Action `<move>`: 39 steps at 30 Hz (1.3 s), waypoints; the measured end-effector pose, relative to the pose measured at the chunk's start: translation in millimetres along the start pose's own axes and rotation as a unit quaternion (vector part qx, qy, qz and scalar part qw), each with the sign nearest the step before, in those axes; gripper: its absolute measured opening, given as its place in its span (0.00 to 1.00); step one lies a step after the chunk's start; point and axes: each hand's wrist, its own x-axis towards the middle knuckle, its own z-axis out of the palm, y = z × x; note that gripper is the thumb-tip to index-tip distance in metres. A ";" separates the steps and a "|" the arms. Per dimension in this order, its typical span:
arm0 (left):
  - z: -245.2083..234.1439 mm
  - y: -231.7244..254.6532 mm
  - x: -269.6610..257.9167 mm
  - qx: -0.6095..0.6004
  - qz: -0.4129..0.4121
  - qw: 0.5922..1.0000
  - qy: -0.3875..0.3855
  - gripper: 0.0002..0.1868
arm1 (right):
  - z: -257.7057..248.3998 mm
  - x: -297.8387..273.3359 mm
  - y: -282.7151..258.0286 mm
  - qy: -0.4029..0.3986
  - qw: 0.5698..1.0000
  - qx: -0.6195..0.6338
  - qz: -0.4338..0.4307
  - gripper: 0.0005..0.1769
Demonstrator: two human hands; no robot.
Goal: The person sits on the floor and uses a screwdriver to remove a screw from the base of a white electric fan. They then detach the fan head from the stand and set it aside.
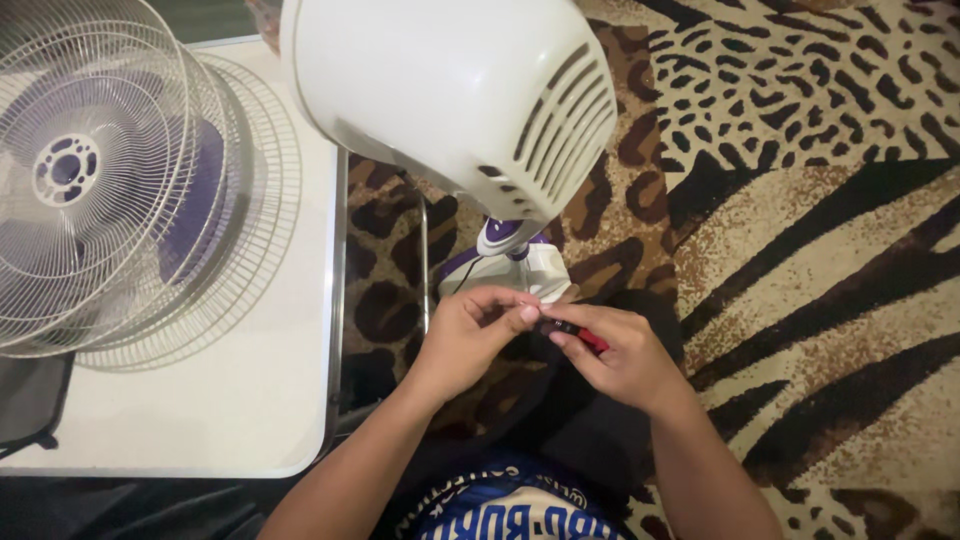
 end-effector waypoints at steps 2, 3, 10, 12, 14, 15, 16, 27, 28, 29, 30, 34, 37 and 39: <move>4.9 10.3 -5.7 0.054 -0.001 0.998 0.017 0.12 | -2.2 -0.5 -2.3 0.004 1.000 -0.007 -0.001 0.17; 7.4 16.2 -9.7 0.082 -0.002 0.996 0.025 0.11 | -2.6 -1.7 -4.6 0.006 1.000 -0.019 -0.003 0.17; 19.6 48.2 -13.6 0.145 0.021 0.989 0.005 0.10 | -4.3 -13.0 -13.5 0.050 0.999 -0.016 -0.005 0.14; 23.9 49.5 -5.6 0.114 0.005 0.993 0.015 0.11 | -0.4 -10.2 -6.1 0.067 0.998 0.013 0.010 0.14; 28.7 49.4 1.8 0.107 0.039 0.993 0.014 0.12 | 2.6 -7.7 1.2 0.083 0.995 0.049 0.031 0.15; 31.4 48.9 3.8 0.103 0.056 0.993 0.014 0.12 | 2.0 -9.3 2.9 0.083 0.995 0.044 0.038 0.16; 33.8 48.6 5.2 0.110 0.062 0.992 0.007 0.12 | 0.6 -9.7 4.5 0.084 0.995 0.039 0.044 0.17; 28.9 -8.8 57.9 0.305 0.117 0.901 0.287 0.44 | -21.3 -12.1 79.0 0.091 0.962 0.158 0.206 0.18; 26.3 -15.1 75.9 0.331 0.104 0.886 0.307 0.49 | -25.4 -0.5 98.6 0.058 0.965 0.156 0.204 0.17; 26.5 -22.1 88.6 0.317 0.180 0.883 0.295 0.49 | -28.6 10.8 117.5 0.025 0.967 0.154 0.203 0.16; 29.5 -29.6 99.4 0.301 0.253 0.876 0.281 0.48 | -28.0 19.9 135.2 -0.012 0.967 0.145 0.207 0.17; 33.9 -42.8 144.6 0.334 0.153 0.877 0.310 0.43 | -13.5 42.9 187.7 -0.084 0.962 0.104 0.240 0.18; 25.9 -42.6 159.3 0.350 0.124 0.870 0.324 0.27 | 3.8 46.6 206.1 -0.061 0.972 0.081 0.214 0.17; 17.4 -38.4 161.2 0.241 0.128 0.920 0.280 0.34 | 10.2 46.7 213.9 -0.046 0.972 0.064 0.220 0.16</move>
